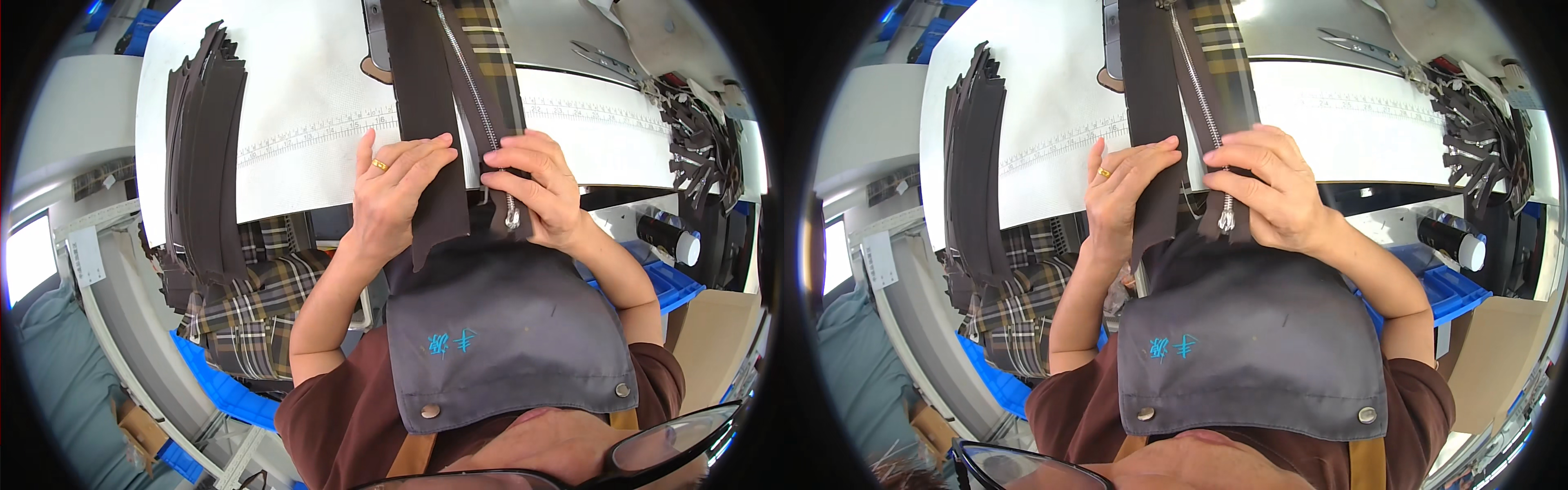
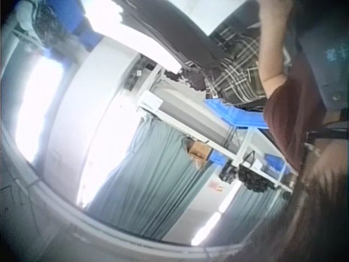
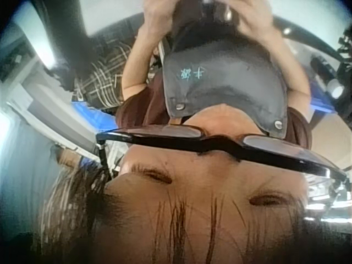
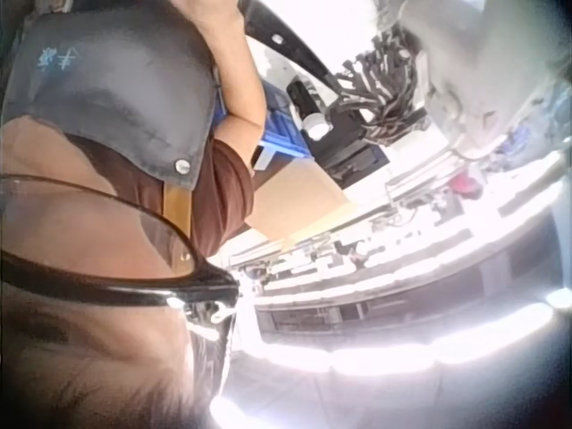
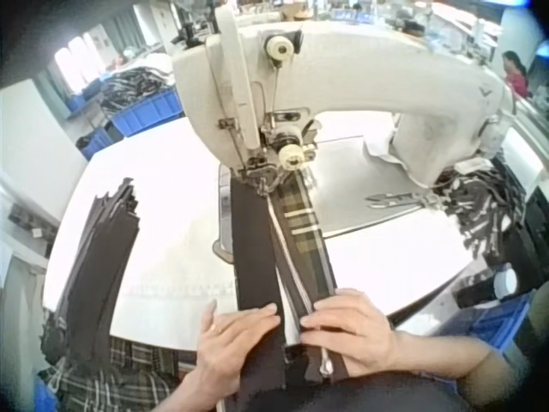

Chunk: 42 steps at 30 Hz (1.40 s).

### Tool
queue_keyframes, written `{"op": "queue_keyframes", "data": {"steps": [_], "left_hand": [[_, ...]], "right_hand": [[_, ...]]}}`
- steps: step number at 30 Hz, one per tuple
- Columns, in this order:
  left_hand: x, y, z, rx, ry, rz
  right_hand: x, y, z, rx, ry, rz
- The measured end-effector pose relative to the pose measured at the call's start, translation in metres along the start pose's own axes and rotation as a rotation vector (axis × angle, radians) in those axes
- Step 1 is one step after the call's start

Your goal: The person operates an industrial sewing machine to attach zippers to plaid fabric pieces. They align the zipper tape with the fabric edge, guide the material under the presser foot, and sew along the zipper teeth. After completing a seam, they cut the thread and move the finished piece to a blue bin before picking up the next item.

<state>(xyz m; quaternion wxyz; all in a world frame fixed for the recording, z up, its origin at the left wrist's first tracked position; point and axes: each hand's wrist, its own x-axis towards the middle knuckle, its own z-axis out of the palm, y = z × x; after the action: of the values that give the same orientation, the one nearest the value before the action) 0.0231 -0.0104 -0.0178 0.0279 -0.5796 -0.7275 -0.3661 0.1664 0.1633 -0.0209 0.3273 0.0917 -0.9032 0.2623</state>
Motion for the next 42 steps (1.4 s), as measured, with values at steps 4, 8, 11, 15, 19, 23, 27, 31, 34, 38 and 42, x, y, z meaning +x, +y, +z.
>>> {"op": "queue_keyframes", "data": {"steps": [4, 8, 11, 15, 19, 23, 27, 31, 34, 38, 42], "left_hand": [[0.001, 0.0, 0.001, -0.005, 0.025, 0.008], [-0.001, 0.001, 0.002, 0.035, 0.058, 0.034], [-0.004, -0.002, 0.005, 0.058, 0.093, 0.057], [-0.003, -0.003, 0.005, 0.091, 0.082, 0.073], [0.001, 0.004, 0.003, 0.099, 0.087, 0.022], [0.002, 0.006, -0.001, 0.09, 0.051, 0.012], [-0.001, 0.008, -0.004, 0.142, 0.024, 0.039], [-0.011, 0.0, 0.0, 0.144, 0.011, 0.082], [-0.013, -0.003, 0.003, 0.098, 0.05, 0.081], [-0.016, -0.006, 0.005, 0.03, 0.066, 0.076], [-0.016, -0.007, 0.005, 0.014, 0.055, 0.077]], "right_hand": [[0.003, -0.008, 0.005, -0.145, -0.152, -0.018], [0.007, -0.012, 0.006, -0.108, -0.116, 0.05], [0.004, -0.01, 0.006, -0.093, -0.095, 0.04], [0.005, -0.01, 0.008, -0.105, -0.077, 0.039], [0.004, -0.01, 0.008, -0.095, -0.076, 0.044], [0.004, -0.01, 0.007, -0.087, -0.086, 0.047], [0.003, -0.012, -0.001, -0.097, -0.14, 0.047], [-0.009, -0.017, -0.008, -0.142, -0.12, -0.016], [-0.007, -0.025, -0.006, -0.169, -0.084, -0.024], [-0.002, -0.031, -0.001, -0.174, -0.083, -0.019], [-0.003, -0.032, 0.002, -0.17, -0.121, 0.002]]}}
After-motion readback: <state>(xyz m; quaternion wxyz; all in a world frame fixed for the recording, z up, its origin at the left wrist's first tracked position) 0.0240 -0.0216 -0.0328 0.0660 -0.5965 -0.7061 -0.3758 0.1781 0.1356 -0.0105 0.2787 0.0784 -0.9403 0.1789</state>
